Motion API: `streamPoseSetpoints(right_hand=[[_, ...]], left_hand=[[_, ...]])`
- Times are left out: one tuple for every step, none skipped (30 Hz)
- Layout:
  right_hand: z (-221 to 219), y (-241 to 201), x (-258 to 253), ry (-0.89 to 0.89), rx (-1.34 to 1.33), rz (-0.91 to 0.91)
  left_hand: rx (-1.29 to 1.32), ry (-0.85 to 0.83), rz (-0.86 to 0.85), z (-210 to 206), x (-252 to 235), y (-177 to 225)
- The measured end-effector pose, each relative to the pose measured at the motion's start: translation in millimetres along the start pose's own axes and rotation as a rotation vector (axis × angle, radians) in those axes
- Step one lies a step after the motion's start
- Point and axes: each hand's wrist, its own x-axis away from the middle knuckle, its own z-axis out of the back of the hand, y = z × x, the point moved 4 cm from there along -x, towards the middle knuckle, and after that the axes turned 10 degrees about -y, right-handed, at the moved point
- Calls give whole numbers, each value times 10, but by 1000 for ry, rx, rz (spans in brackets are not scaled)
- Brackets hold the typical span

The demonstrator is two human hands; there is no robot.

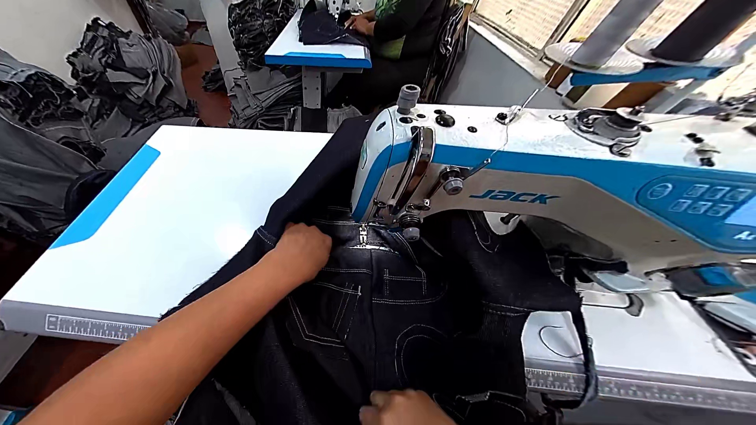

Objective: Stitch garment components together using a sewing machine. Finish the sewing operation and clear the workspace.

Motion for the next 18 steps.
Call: streamPoseSetpoints(right_hand=[[114,78,-18,-8,-143,-15],[259,155,-54,122,-290,17],[432,223,-107,299,-461,32],[619,287,-168,457,-676,7],[785,357,-231,622,-891,-35],[918,445,-300,783,-1054,-84],[1008,562,-374,919,-1145,-130],[1052,704,-447,1013,-1173,-175],[1052,845,-506,1067,-1148,-207],[1027,961,-544,1101,-1090,-216],[1006,1026,-558,1104,-1044,-201],[994,1053,-559,1092,-1026,-183],[981,1063,-551,1073,-1017,-173],[968,1065,-537,1062,-1008,-169],[963,1064,-526,1054,-994,-166],[967,1062,-520,1053,-982,-167],[970,1059,-517,1053,-975,-168],[973,1057,-516,1051,-970,-167]], left_hand=[[-18,60,-42,-15,18,87],[-8,100,-85,-17,21,180],[55,99,-123,-6,8,264],[162,83,-158,1,-23,327],[279,75,-185,-3,-65,369],[375,87,-202,-28,-112,391],[434,99,-210,-70,-147,402],[467,101,-210,-121,-171,399],[484,72,-205,-158,-178,383],[518,37,-214,-178,-177,352],[576,6,-242,-182,-172,315],[669,-26,-282,-186,-176,283],[799,-83,-326,-197,-176,266],[934,-160,-369,-213,-170,268],[1038,-228,-403,-218,-162,279],[1106,-267,-419,-216,-163,289],[1129,-291,-417,-210,-169,296],[1125,-301,-405,-203,-176,301]])
